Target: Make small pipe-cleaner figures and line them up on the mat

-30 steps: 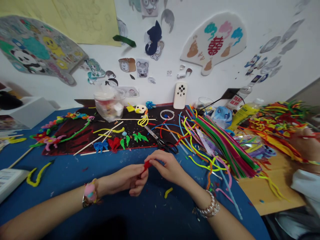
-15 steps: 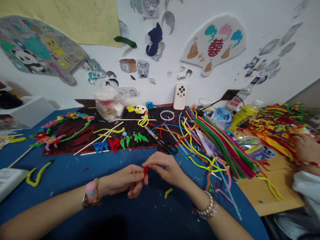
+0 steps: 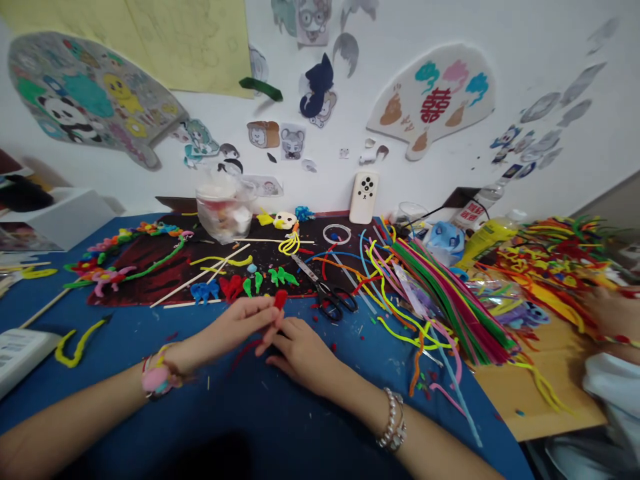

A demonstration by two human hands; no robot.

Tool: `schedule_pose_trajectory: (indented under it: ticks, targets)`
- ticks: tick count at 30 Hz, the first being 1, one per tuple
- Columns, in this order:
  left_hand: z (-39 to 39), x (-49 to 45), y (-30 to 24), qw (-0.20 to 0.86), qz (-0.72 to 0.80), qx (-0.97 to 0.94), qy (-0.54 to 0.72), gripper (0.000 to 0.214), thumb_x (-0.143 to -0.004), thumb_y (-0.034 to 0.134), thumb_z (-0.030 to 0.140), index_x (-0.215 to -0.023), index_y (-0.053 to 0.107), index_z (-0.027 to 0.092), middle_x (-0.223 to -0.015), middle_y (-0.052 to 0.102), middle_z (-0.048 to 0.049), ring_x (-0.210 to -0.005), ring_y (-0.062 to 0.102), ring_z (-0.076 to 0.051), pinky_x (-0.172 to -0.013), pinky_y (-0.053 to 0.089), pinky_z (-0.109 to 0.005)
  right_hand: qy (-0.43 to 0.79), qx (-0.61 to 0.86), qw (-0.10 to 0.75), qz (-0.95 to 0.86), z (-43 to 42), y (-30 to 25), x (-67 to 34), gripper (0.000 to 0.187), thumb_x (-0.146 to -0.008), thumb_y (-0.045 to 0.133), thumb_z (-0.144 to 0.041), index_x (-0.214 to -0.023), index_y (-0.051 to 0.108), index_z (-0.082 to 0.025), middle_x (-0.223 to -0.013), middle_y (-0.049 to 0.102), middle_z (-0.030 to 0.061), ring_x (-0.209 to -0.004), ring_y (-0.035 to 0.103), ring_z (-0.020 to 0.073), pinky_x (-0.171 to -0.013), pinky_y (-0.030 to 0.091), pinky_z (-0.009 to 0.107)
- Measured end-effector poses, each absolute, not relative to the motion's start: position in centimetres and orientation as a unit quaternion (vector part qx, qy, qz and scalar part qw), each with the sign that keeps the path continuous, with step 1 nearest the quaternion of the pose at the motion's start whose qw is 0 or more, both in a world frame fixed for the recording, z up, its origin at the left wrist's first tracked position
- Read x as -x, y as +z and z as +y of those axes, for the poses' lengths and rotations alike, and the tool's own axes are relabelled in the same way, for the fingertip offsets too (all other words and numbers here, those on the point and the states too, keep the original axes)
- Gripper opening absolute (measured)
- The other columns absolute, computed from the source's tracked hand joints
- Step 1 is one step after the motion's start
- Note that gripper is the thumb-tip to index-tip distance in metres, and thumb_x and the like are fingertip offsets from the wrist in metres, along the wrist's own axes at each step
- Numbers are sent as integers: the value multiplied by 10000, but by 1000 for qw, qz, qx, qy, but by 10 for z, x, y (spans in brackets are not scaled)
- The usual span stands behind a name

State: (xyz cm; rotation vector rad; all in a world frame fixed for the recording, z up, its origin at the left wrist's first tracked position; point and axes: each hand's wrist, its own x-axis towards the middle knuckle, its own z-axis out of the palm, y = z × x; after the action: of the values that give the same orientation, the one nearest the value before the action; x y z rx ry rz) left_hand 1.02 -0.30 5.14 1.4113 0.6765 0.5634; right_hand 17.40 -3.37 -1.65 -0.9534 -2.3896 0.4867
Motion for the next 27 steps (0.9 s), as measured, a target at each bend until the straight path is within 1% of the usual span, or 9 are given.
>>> schedule_pose_trajectory:
  ticks: [4,6,9,12,14,17,20,24,27]
  targets:
    - [10,-5,51,684,324,-568,323,244,-861,429,350,-716,437,153,-569,466,50,-440,455,-56,-469,340,-197,132,367,233,-891,-32,-10,-174,121,-871,448,-154,-875,565,-182,-862,593,63,-874,506,182,-811,398,337]
    - [16,-4,45,689,325,-543,355,228,-859,428,344,-724,419,161,-581,447,52,-441,452,-61,-463,331,-202,127,387,255,-877,-32,-5,-179,134,-871,409,-131,-877,537,-172,-836,591,68,-819,509,182,-782,405,333]
    - [20,-4,32,687,335,-509,395,236,-855,434,344,-705,398,165,-586,418,54,-442,438,-59,-459,314,-207,116,458,314,-824,-30,-1,-191,154,-874,367,-135,-929,507,-166,-848,596,79,-783,523,188,-742,420,320]
    - [18,-7,23,715,323,-485,385,252,-863,422,350,-697,399,162,-599,414,45,-460,445,-65,-484,325,-218,110,541,348,-758,-26,1,-203,193,-889,372,-194,-1031,501,-171,-891,621,78,-788,567,191,-712,431,294]
    - [14,-8,21,746,300,-469,367,250,-871,408,343,-699,399,162,-611,416,39,-469,451,-71,-502,338,-229,102,580,354,-727,-23,2,-210,213,-889,406,-248,-1050,530,-185,-854,651,56,-721,596,178,-657,433,266]
    - [9,-11,21,785,267,-442,343,247,-877,390,337,-700,388,165,-610,398,40,-458,435,-74,-499,335,-238,74,598,368,-708,-20,4,-216,205,-864,472,-305,-966,614,-198,-724,679,19,-585,606,146,-570,416,228]
    - [7,-13,21,792,255,-444,333,240,-878,383,337,-708,379,168,-611,385,46,-453,421,-71,-495,325,-237,32,589,375,-715,-23,8,-216,200,-836,510,-317,-841,669,-198,-621,672,5,-519,589,125,-533,389,210]
    - [7,-15,19,723,280,-527,348,253,-882,379,345,-703,375,165,-616,388,49,-461,421,-64,-500,316,-232,-22,579,350,-736,-28,10,-210,231,-805,528,-319,-681,685,-205,-505,630,-3,-447,540,114,-491,340,215]
    - [6,-16,19,673,300,-578,350,253,-880,376,347,-704,373,165,-628,384,52,-463,414,-58,-489,308,-225,-42,569,331,-751,-30,9,-207,242,-802,523,-312,-651,679,-206,-489,620,-1,-427,520,110,-490,325,221]
